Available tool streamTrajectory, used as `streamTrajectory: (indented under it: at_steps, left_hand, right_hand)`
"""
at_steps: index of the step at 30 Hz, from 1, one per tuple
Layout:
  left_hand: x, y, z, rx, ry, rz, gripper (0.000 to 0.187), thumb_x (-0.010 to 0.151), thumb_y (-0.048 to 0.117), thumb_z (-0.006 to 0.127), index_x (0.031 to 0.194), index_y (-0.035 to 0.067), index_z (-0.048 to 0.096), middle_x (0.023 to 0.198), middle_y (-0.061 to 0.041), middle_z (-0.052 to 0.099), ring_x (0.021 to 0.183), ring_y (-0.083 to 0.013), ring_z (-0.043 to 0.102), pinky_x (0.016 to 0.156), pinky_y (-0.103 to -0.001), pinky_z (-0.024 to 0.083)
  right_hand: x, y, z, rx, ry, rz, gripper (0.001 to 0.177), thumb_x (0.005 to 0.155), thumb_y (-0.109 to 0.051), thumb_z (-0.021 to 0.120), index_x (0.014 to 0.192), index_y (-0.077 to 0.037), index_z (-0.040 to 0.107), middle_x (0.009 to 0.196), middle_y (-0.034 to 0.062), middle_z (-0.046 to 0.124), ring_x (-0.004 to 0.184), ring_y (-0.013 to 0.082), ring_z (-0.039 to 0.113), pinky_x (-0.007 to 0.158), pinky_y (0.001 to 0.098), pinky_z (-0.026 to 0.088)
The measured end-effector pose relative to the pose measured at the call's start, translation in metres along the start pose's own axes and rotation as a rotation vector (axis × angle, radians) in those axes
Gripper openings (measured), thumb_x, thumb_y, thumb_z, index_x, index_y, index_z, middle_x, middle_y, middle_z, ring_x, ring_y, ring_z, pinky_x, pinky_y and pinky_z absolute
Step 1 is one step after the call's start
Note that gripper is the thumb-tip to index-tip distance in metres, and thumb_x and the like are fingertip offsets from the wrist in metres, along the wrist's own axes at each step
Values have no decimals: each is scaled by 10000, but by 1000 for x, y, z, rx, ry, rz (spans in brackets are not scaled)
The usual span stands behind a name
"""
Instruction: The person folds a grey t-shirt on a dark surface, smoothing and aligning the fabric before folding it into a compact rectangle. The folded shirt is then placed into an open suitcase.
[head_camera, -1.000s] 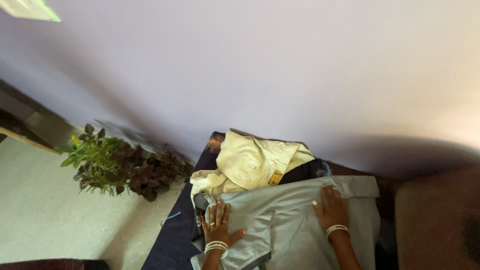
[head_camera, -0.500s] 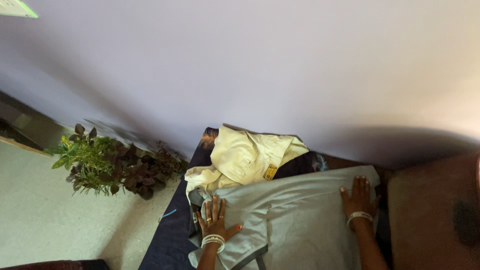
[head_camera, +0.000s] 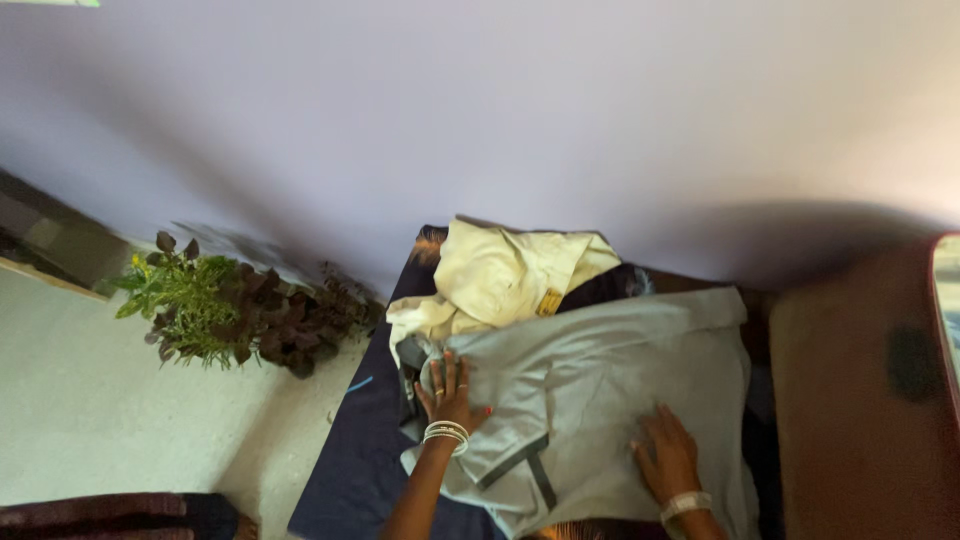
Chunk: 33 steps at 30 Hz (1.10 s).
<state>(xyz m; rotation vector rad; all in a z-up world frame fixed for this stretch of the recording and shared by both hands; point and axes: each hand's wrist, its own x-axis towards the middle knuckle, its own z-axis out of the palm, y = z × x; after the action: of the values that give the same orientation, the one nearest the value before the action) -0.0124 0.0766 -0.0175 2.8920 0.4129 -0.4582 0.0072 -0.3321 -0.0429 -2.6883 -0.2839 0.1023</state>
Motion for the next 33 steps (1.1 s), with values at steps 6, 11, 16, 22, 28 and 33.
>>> streamTrajectory:
  at_steps: [6,11,16,22,28,33]
  left_hand:
    - [-81,-20,23,-221,346,444,1056,856,586,751,1610,139,162,1694,-156,67,1551,-405,-9,1186,-654,25]
    - [-150,-41,17,-325,-62,505,936,708,580,808,1471,191,430,1655,-144,134,1537,-397,57,1232,-537,146]
    - [-157,-49,19,-448,89,539,451,795,395,750,1192,182,738,1605,-102,389,1505,-345,265,1194,-500,292]
    - [-137,-58,22,-594,181,461,191,968,291,678,1057,137,750,1355,-21,687,1342,-238,578,1154,-404,455]
    - [-136,-69,10,-483,161,630,286,740,232,821,951,59,732,1312,-126,655,1267,-375,543,1027,-482,432]
    - [-120,-71,7,-439,214,703,119,821,159,761,898,93,699,1134,-113,727,1100,-346,635,964,-484,494]
  right_hand:
    - [-85,26,-5,-41,-65,31,610,784,-455,771,1279,-122,642,1517,201,455,1375,374,472,1131,511,378]
    - [-125,42,-25,-141,-204,115,674,740,-460,826,1300,-137,639,1454,152,507,1368,314,500,1181,449,377]
    - [-133,46,-37,88,136,-44,270,874,-65,635,1113,-80,759,1241,166,727,1180,301,697,1075,424,524]
    - [-111,51,-56,245,68,171,267,963,-2,557,1140,-29,755,1191,193,762,1062,283,766,989,377,578]
    - [-85,62,-62,154,58,134,267,950,-9,588,1168,-31,742,1171,206,747,1021,281,755,938,356,576]
    - [-64,65,-70,225,1,195,209,905,-98,721,1097,-57,795,1087,165,809,988,224,789,962,343,588]
